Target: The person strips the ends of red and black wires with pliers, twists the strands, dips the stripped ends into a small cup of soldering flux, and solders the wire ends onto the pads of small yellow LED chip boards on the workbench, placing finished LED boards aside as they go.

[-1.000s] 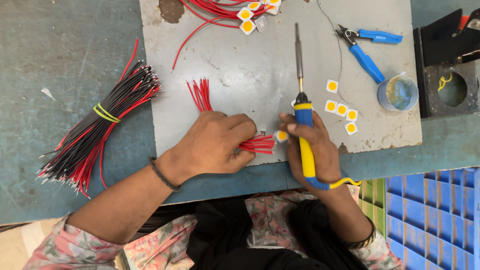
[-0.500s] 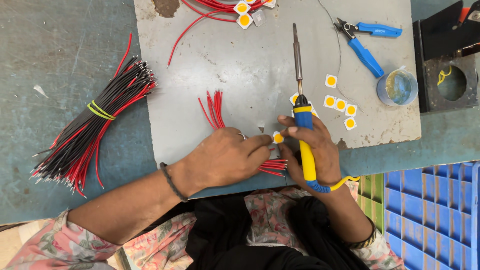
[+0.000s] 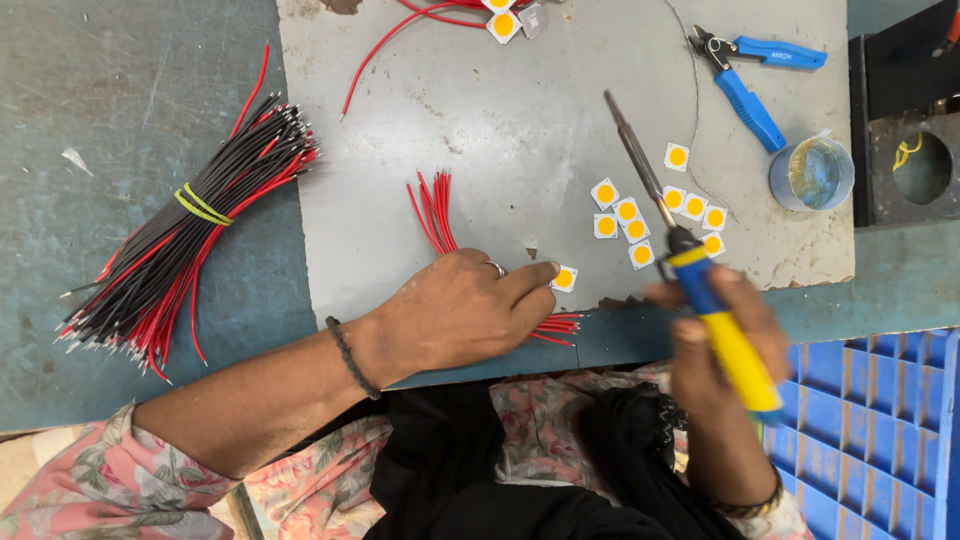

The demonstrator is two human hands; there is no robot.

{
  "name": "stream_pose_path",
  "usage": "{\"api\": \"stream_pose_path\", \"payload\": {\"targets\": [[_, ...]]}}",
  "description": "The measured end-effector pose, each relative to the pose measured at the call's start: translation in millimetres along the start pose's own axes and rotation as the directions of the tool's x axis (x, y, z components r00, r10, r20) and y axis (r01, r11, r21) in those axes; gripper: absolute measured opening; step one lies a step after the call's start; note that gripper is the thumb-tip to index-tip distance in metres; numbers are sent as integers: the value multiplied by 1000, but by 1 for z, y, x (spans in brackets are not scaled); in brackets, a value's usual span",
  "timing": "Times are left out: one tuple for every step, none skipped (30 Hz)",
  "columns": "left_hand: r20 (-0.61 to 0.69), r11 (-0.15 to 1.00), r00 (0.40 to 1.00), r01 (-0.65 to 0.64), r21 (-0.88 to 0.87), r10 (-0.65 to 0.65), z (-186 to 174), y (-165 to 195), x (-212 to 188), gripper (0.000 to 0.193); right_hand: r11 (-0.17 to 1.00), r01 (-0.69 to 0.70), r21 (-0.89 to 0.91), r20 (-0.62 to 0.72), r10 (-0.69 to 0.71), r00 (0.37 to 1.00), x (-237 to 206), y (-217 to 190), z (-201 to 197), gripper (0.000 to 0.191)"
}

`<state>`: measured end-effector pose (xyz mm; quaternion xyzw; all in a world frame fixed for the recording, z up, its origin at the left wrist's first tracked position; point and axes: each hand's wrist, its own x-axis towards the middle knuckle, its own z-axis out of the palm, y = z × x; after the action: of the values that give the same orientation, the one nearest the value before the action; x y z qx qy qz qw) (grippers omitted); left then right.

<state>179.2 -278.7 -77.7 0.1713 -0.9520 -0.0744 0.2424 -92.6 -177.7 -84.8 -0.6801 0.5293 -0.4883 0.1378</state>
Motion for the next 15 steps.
{"api": "stream_pose_path", "payload": {"targets": [[5, 1000, 1000, -1, 4, 1, 1, 0, 0, 14, 994, -15, 109, -101, 27, 994, -4, 6, -5, 49], [9, 1000, 1000, -1, 8, 1, 2, 0, -1, 13, 987, -16, 163, -184, 46, 982, -8, 10, -10, 54], [14, 1000, 1000, 0, 13, 0, 3, 1, -1, 13, 977, -7, 215, -265, 65, 962, -10, 15, -15, 58], [10, 1000, 1000, 4, 16, -5, 3, 1, -2, 13, 965, -5, 262, -313, 90, 946, -12, 17, -21, 60], [5, 1000, 1000, 9, 21, -9, 4, 2, -1, 13, 951, 2, 308, -359, 115, 926, -12, 19, -26, 61], [0, 1000, 1000, 13, 27, -13, 4, 2, -1, 13, 915, 5, 404, -381, 163, 910, -11, 19, -35, 58], [-4, 999, 1000, 18, 29, -17, 4, 2, -2, 13, 886, 8, 463, -393, 197, 898, -10, 18, -42, 53], [-8, 999, 1000, 22, 32, -21, 4, 2, -2, 13, 854, 14, 520, -404, 231, 885, -8, 18, -50, 48], [-11, 999, 1000, 25, 36, -25, 3, 2, -2, 13, 840, 14, 543, -408, 249, 878, -5, 18, -58, 41], [-15, 999, 1000, 25, 36, -24, 2, 2, -2, 13, 846, 25, 532, -407, 230, 884, -4, 19, -60, 36], [-18, 999, 1000, 23, 35, -23, 1, 1, -2, 13, 853, 35, 521, -405, 211, 889, -4, 20, -62, 33], [-22, 999, 1000, 22, 34, -21, 1, 1, -2, 13, 877, 59, 476, -395, 153, 906, -3, 23, -62, 30], [-20, 999, 1000, 23, 37, -22, 0, 1, -2, 13, 886, 66, 459, -389, 133, 912, -4, 24, -61, 27], [-17, 999, 1000, 24, 39, -23, -1, 1, -2, 12, 894, 74, 442, -383, 113, 917, -5, 25, -60, 24], [-14, 999, 1000, 26, 42, -25, -1, 1, -2, 12, 889, 64, 454, -384, 131, 914, -8, 24, -58, 21]]}}
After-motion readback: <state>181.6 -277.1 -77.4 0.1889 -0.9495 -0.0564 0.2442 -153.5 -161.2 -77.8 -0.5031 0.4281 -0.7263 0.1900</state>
